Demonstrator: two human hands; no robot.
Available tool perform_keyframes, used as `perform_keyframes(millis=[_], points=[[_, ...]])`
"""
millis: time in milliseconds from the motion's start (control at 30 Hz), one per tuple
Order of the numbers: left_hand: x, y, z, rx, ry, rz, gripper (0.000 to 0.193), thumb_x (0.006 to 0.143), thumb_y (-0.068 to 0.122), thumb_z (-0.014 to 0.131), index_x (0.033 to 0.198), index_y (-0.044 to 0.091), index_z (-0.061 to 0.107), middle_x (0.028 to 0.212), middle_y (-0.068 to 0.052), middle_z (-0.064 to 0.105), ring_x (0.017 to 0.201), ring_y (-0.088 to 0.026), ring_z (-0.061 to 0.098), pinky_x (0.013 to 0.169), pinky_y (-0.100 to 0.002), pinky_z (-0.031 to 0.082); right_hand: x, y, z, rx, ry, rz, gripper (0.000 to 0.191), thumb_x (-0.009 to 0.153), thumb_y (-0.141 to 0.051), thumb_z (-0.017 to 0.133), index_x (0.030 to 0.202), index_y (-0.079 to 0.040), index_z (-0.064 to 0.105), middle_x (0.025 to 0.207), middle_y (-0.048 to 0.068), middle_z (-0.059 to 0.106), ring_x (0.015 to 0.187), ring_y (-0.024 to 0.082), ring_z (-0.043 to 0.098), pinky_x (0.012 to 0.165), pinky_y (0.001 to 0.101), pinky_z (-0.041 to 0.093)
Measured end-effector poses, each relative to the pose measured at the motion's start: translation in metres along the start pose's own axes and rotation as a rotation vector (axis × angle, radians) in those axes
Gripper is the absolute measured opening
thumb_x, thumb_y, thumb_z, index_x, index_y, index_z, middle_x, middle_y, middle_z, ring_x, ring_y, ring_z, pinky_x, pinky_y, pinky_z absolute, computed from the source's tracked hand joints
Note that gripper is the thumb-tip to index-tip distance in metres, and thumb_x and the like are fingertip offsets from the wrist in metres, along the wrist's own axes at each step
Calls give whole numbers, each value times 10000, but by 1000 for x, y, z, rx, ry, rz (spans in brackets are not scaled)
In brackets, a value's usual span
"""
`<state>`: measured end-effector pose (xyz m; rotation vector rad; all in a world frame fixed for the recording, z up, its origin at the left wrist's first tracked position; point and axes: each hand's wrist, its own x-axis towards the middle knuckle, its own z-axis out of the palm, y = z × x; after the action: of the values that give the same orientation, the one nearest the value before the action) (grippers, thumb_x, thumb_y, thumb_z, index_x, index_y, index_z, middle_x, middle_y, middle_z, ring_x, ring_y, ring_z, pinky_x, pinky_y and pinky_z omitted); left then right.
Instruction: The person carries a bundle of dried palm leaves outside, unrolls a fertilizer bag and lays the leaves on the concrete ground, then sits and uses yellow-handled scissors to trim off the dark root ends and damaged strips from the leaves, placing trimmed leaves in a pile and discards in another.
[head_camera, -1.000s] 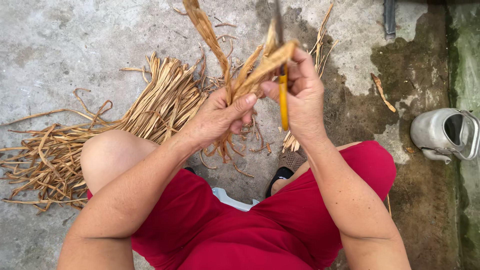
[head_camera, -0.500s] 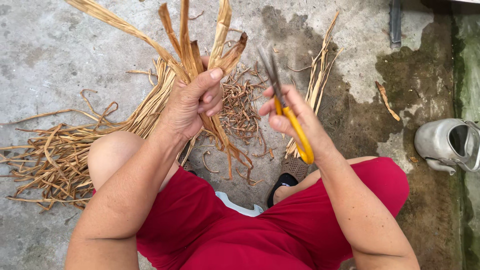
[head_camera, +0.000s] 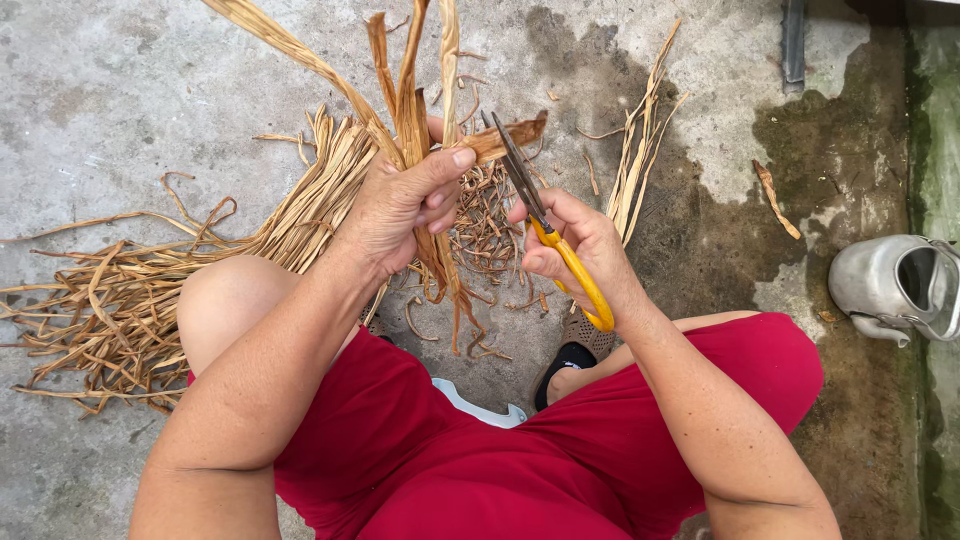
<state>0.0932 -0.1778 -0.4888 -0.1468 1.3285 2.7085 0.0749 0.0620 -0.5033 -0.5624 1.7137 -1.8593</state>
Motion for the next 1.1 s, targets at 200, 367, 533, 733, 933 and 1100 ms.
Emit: perform_keyframes(millis=[200,367,533,733,933,1100], points=[[-2,0,0,24,8,-20,281,913,139,784,1100,90,580,641,55,493,498,-41,444,434,-218,351,-2,1,1,64,86,74,382,881,-232,826,1172,-46,663,758,-60,586,525,-9,431,452,155,349],[-4,1,1,26,9,-26,264,923,140,783,1080,76,581,680,57,515,534,-37,459,444,-218,355,-1,4,3,-69,77,38,440,889,-291,816,1201,-54,618,829,-46,570,636,20,459,563,174,388],[-8,-4,6,75,5,-33,238,929,159,775,1048,67,591,658,61,505,524,-33,452,432,-213,351,1,4,3,-344,17,-81,642,862,-424,830,1325,-107,518,972,-57,486,898,55,502,809,216,470],[-10,-8,10,82,46,-81,234,901,162,770,1037,105,589,632,68,506,505,-26,453,423,-208,352,0,3,4,-523,91,-106,637,803,-409,861,1282,-108,568,875,-49,476,781,57,474,700,224,439],[-12,-4,6,27,-8,-52,225,938,150,778,1002,77,574,668,54,514,525,-34,459,451,-213,358,0,12,4,-206,114,-77,441,852,-163,882,1208,-51,647,827,-60,503,735,10,478,666,171,432],[-13,-5,2,-4,7,-100,228,909,146,779,1020,92,588,665,62,508,524,-29,458,442,-211,358,-1,18,5,-241,162,-56,452,809,-147,869,1189,-63,638,863,-74,604,720,-14,527,633,167,444]])
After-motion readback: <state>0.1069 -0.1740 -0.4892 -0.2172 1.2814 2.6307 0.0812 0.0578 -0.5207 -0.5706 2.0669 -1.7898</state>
